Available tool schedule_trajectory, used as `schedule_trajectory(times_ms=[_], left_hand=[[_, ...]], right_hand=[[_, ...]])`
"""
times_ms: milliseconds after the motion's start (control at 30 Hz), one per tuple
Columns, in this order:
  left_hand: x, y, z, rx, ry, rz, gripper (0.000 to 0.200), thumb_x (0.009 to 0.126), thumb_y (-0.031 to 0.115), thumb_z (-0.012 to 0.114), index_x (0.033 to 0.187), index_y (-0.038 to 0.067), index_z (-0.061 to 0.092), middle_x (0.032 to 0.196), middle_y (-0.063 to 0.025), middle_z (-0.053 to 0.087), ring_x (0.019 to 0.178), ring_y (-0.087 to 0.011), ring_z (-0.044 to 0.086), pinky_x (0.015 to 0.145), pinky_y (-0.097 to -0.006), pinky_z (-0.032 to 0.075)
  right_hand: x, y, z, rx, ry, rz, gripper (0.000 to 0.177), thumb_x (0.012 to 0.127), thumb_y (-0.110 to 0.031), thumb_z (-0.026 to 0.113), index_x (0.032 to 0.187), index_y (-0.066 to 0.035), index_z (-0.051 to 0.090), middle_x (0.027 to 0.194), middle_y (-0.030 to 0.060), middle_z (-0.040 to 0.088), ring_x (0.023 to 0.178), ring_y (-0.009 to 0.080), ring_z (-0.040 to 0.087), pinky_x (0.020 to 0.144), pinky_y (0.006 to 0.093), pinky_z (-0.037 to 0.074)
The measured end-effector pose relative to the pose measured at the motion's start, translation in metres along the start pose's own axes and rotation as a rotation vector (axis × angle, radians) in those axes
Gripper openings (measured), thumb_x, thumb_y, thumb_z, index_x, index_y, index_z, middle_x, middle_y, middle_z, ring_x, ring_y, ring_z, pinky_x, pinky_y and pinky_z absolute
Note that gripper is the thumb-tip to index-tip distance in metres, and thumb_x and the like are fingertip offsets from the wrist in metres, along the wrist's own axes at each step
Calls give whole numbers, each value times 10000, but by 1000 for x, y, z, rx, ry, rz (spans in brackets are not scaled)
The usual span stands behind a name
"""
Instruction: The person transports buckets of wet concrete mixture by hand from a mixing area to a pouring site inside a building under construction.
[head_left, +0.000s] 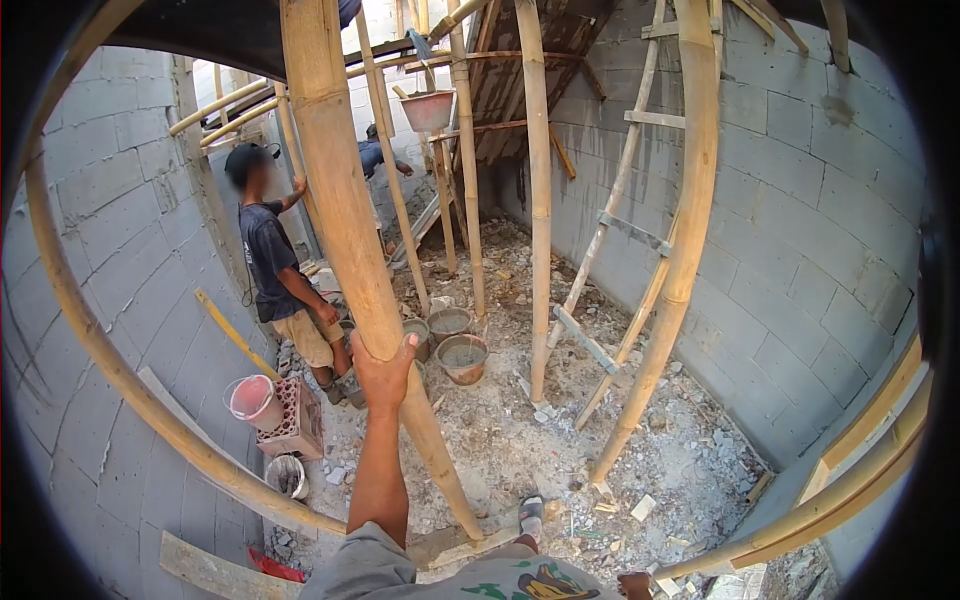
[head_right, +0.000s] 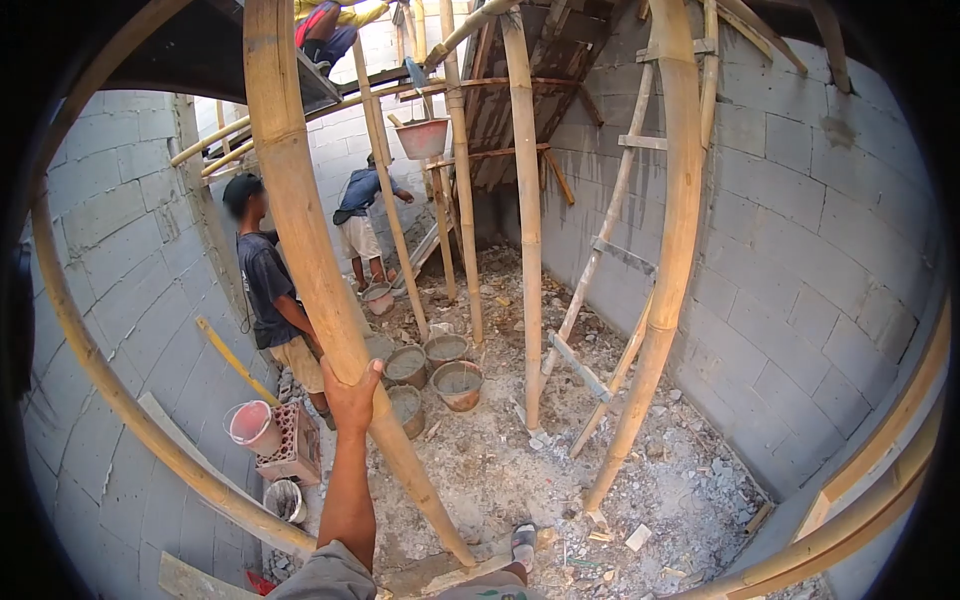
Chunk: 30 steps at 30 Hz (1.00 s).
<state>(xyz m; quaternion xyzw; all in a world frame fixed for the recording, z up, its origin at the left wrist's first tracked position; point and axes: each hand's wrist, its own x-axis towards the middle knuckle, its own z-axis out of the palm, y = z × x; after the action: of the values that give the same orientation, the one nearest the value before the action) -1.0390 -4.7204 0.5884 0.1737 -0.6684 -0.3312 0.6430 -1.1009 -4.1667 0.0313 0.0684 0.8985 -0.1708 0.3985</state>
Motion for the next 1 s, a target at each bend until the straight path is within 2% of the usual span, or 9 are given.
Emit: schedule_trajectory(times_ms=[67,100,133,200,233,400,467,667,1000], left_hand=[[0,0,0,-22,-19,-48,472,626,211,715,944,17,425,816,-98,545,736,-191,544,661,-301,431],[-1,-2,0,-27,-16,-51,472,626,211,715,944,17,425,816,-98,545,736,-191,544,661,-301,431],[-1,-4,0,-16,-16,-35,471,628,211,714,944,18,422,818,-94,540,737,-187,537,663,-298,428],[-1,-5,-1,-9,-13,-15,471,629,211,713,944,20,420,819,-91,534,737,-184,531,665,-296,426],[-1,-3,-1,1,-11,-11,469,630,214,714,940,21,419,819,-88,530,736,-182,525,666,-294,424],[-1,2,0,-12,-14,-7,471,630,226,714,933,22,417,810,-85,524,729,-181,518,665,-295,421],[-1,2,0,11,-9,-8,476,628,231,714,937,24,418,811,-89,526,730,-187,521,666,-301,421],[-1,-4,0,9,-3,-12,475,623,232,714,933,26,419,814,-98,532,735,-200,527,669,-313,421],[-2,5,1,-29,3,-45,442,625,191,708,920,17,427,810,-99,532,729,-194,526,664,-301,419]], right_hand=[[12,7,7,89,-75,6,345,749,-441,457,849,-152,616,787,54,614,801,206,582,713,320,439],[40,23,16,-505,50,-318,315,747,-432,470,860,-172,608,789,56,603,768,213,583,698,346,439],[50,24,20,-507,54,-316,315,747,-432,470,860,-172,608,789,56,603,768,213,583,698,346,439],[52,15,16,-839,191,-659,321,736,-441,480,872,-181,608,800,56,603,773,221,580,709,350,438],[47,4,12,-694,38,-469,313,739,-443,478,884,-201,613,827,61,605,805,231,578,730,352,435],[-10,-62,-24,-423,35,-266,378,715,-450,502,839,-116,627,863,80,611,773,221,585,708,318,450],[-56,-86,-43,70,-14,-68,424,684,-445,528,804,-50,623,864,97,612,788,219,582,696,306,453],[-21,-64,-33,-232,-38,-117,449,672,-443,541,828,-28,612,881,116,607,837,228,571,714,306,449],[-35,-44,-29,-185,112,-82,464,677,-460,531,865,-44,606,906,122,600,857,236,567,742,308,439]])
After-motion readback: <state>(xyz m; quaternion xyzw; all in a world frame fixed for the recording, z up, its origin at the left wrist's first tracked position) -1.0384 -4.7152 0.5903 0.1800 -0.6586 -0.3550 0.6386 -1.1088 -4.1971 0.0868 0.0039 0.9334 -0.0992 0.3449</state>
